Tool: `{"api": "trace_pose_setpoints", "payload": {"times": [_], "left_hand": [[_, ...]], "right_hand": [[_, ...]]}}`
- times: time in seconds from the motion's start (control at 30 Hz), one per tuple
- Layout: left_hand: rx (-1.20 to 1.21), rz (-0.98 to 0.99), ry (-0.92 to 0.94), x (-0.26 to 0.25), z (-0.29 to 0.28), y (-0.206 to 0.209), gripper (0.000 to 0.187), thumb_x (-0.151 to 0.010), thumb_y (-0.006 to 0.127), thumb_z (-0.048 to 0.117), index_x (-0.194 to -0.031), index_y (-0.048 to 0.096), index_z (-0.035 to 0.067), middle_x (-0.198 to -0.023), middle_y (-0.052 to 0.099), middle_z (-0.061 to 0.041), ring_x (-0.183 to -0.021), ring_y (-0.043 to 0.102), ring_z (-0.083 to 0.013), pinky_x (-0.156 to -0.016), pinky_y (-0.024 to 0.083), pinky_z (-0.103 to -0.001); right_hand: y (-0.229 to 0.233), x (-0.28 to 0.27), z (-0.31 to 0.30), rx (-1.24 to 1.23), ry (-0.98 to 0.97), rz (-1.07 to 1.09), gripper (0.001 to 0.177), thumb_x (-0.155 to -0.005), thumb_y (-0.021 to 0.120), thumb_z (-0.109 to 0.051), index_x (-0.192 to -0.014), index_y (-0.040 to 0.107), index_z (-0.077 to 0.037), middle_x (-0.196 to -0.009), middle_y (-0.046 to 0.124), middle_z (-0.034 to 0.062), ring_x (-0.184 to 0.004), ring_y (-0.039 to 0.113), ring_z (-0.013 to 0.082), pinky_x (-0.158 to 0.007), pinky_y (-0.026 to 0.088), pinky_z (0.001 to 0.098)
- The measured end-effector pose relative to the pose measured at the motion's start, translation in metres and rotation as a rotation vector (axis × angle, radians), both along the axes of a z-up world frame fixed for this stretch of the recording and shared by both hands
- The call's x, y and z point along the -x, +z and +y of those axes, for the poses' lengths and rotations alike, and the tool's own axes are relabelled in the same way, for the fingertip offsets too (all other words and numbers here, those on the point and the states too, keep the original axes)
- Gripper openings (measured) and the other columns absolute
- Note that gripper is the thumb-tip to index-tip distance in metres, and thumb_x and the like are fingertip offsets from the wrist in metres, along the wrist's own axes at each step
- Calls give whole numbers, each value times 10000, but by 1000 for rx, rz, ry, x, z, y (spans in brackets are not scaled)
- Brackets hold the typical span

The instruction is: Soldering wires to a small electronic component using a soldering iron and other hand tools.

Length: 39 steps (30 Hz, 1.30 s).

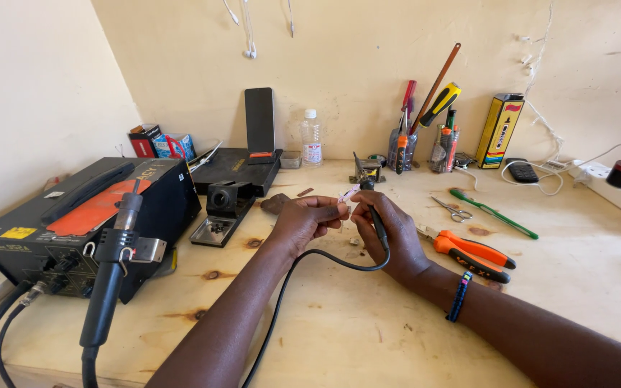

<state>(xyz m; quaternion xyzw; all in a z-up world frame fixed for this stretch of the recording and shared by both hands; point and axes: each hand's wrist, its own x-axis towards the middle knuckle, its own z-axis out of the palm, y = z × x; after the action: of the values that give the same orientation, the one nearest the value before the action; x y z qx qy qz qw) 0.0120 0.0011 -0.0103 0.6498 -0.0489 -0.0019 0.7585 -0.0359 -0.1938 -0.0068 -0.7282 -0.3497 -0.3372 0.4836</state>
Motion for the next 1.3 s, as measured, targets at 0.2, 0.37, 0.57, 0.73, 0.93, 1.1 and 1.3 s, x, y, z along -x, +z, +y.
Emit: {"api": "trace_pose_setpoints", "payload": {"times": [0.2,0.37,0.57,0.73,0.93,1.1,1.3], "left_hand": [[-9,52,-6,2,2,2,326,-837,912,159,-1127,813,49,-883,831,-131,-713,791,-130,-561,542,-135],[-23,61,0,1,5,2,304,-840,893,173,-1109,811,59,-880,827,-118,-695,769,-111,-564,524,-128],[-57,53,23,9,6,9,255,-837,881,157,-1063,819,54,-879,830,-134,-670,752,-105,-554,509,-127],[-162,12,44,6,9,7,227,-837,898,165,-1021,833,48,-864,824,-160,-669,757,-146,-555,503,-156],[-807,-230,151,-17,11,-33,159,-817,759,321,-936,858,280,-945,834,-9,-1023,786,-252,-894,606,-323],[-937,-361,187,-4,5,-32,197,-896,699,384,-1012,826,289,-1051,815,5,-1087,759,-261,-970,619,-365],[-896,-413,186,25,3,-12,220,-921,674,310,-1034,823,195,-999,814,-75,-1053,779,-303,-923,634,-443]], "right_hand": [[4,5,2,17,15,-1,335,-968,690,52,-1293,675,-31,-892,729,198,-803,756,362,-794,633,487],[2,4,1,39,14,-10,329,-972,689,45,-1290,677,-38,-892,726,193,-811,747,350,-793,634,487],[3,4,0,32,42,-30,321,-968,677,50,-1278,682,-32,-869,720,197,-774,734,344,-776,635,490],[2,-4,-3,34,9,-105,284,-982,698,-36,-1264,710,-68,-876,734,148,-769,733,319,-742,625,449],[37,0,6,-83,-34,187,205,-1051,655,-114,-1225,755,-71,-802,771,169,-689,768,250,-698,635,389],[100,-3,42,-164,151,373,312,-1113,597,-239,-1309,688,-13,-713,713,214,-576,724,247,-581,566,302],[136,-8,134,-100,401,640,371,-1063,593,-261,-1343,634,-20,-587,671,235,-392,662,253,-409,488,261]]}}
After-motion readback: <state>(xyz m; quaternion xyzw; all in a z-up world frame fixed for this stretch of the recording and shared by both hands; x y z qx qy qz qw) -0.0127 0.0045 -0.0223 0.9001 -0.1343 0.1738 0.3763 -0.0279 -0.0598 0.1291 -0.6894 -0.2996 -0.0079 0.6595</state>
